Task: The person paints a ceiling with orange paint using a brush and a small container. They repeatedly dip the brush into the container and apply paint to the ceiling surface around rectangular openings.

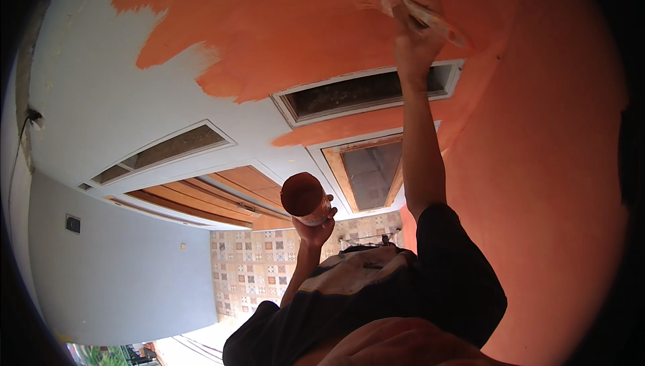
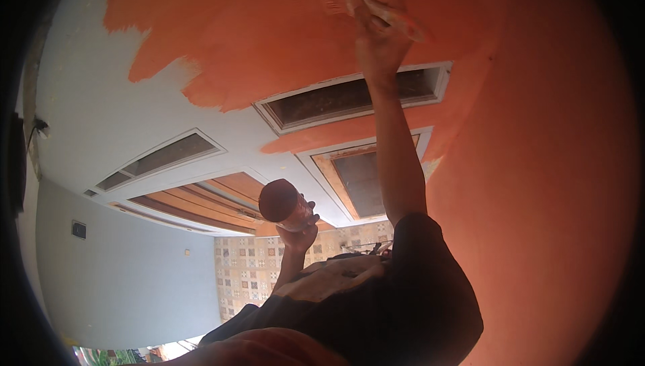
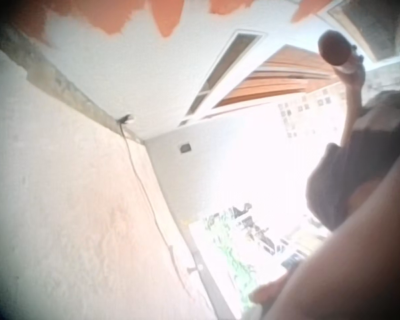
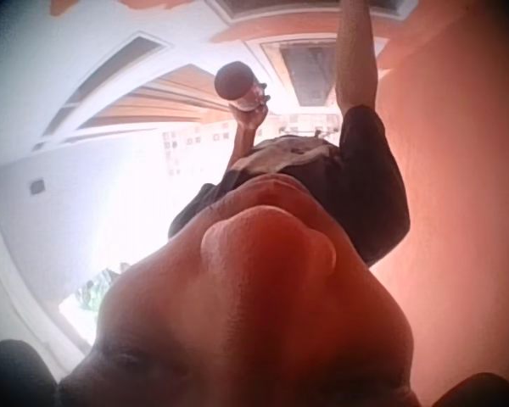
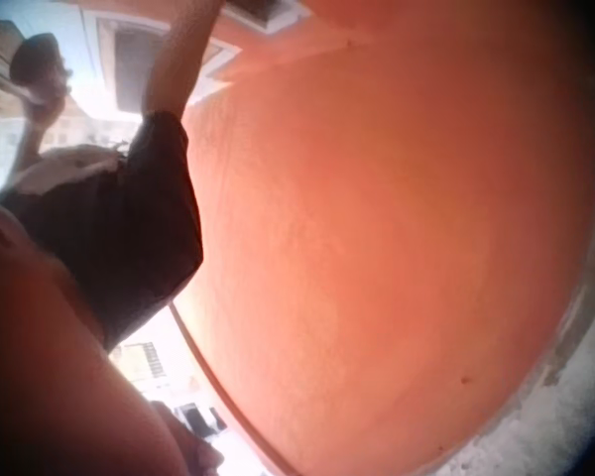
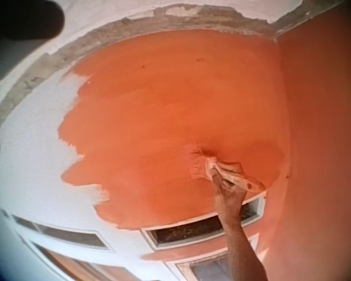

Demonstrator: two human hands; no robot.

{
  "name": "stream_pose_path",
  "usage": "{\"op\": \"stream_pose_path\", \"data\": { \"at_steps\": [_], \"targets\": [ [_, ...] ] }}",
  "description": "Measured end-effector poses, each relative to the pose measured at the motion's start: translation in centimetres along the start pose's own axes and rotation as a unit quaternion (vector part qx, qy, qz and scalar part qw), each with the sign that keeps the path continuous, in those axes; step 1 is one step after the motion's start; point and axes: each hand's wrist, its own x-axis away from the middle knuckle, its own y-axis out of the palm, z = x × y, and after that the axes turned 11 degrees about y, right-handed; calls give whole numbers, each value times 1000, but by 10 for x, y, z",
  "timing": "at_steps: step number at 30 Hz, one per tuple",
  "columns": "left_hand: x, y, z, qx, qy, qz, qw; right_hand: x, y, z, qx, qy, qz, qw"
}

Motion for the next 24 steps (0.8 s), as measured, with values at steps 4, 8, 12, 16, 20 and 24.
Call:
{"op": "stream_pose_path", "data": {
  "at_steps": [4,8,12,16,20,24],
  "targets": [
    [-1,3,5,-19,-9,4,1000,-47,-73,-10,224,-146,164,950],
    [-6,8,1,-19,2,5,1000,-44,-57,-6,94,-120,132,979],
    [-11,14,-9,-8,-23,5,1000,16,8,6,354,-251,-33,900],
    [-19,16,-24,20,-31,0,999,42,46,-3,207,-221,-164,939],
    [-27,20,-30,2,-52,8,999,-2,8,-11,-6,-108,-120,987],
    [-34,26,-34,-21,-37,-1,999,-78,-102,-16,162,18,119,979]
  ]
}}
